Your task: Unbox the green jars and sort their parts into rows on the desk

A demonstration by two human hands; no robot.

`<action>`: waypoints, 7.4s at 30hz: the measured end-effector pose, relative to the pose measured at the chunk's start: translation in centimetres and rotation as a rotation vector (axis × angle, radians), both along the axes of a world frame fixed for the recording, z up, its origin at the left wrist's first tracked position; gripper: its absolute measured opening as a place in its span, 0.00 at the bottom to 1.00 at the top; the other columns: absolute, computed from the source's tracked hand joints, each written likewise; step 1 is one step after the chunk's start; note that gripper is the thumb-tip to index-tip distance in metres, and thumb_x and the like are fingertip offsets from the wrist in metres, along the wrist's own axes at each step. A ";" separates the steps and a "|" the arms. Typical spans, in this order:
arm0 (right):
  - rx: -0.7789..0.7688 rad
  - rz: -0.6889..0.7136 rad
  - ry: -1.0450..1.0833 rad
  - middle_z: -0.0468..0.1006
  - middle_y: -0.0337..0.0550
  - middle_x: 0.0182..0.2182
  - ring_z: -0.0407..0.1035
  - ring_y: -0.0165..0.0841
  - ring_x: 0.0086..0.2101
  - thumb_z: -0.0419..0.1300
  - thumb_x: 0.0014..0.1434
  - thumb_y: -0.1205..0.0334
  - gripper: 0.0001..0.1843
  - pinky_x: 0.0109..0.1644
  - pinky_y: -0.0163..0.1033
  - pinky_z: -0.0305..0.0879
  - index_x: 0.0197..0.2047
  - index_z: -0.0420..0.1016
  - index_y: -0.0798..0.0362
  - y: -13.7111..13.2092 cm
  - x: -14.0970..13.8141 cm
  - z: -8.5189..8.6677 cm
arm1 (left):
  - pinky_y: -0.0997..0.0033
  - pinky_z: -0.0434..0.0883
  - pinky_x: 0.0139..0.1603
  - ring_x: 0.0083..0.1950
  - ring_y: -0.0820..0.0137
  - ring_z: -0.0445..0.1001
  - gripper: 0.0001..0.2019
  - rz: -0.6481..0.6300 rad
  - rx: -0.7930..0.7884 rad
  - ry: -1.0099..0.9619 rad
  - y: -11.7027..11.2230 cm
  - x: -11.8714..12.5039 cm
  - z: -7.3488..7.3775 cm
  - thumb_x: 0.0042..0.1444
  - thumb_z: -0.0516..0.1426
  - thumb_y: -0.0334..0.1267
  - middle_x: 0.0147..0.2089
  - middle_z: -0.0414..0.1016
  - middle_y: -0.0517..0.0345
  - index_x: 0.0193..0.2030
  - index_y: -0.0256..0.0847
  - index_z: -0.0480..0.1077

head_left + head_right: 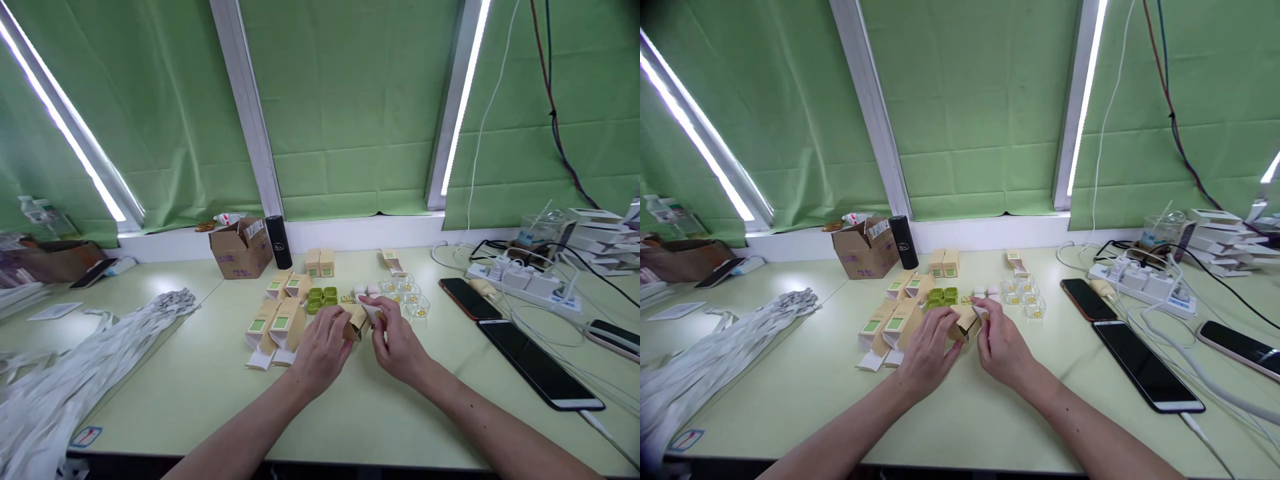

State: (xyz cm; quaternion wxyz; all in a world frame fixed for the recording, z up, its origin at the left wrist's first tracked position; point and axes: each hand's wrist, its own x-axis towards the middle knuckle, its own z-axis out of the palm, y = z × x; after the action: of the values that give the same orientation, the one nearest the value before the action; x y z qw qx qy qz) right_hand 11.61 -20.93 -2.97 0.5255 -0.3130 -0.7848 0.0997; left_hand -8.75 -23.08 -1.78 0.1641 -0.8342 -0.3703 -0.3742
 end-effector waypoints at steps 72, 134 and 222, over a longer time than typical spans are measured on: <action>-0.210 0.014 0.313 0.81 0.50 0.47 0.77 0.40 0.46 0.54 0.74 0.53 0.10 0.45 0.44 0.76 0.42 0.68 0.48 -0.1 -0.2 0.4 | 0.58 0.80 0.54 0.60 0.55 0.74 0.39 0.115 0.163 0.058 0.3 0.0 -0.1 0.63 0.56 0.26 0.57 0.72 0.42 0.79 0.44 0.49; -0.482 0.137 0.237 0.80 0.47 0.53 0.72 0.43 0.53 0.57 0.69 0.40 0.25 0.57 0.48 0.66 0.60 0.74 0.46 0.6 0.4 1.3 | 0.59 0.76 0.62 0.61 0.59 0.78 0.24 -0.571 -1.101 -1.299 2.9 0.7 3.3 0.60 0.67 0.47 0.60 0.80 0.50 0.62 0.45 0.75; -0.790 0.330 0.761 0.81 0.40 0.28 0.73 0.32 0.28 0.75 0.50 0.37 0.30 0.35 0.39 0.72 0.46 0.77 0.51 4.4 -2.0 2.2 | 0.53 0.69 0.62 0.60 0.58 0.69 0.24 -0.168 -0.240 -0.685 3.2 2.5 0.8 0.64 0.59 0.36 0.62 0.67 0.45 0.65 0.45 0.61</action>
State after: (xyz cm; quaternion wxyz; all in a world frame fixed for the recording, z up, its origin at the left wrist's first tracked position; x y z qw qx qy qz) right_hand 9.65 -16.49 -0.75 0.5916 -0.3008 -0.4822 0.5719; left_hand -6.24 -19.87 -0.94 -0.0996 -0.7015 -0.3751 -0.5978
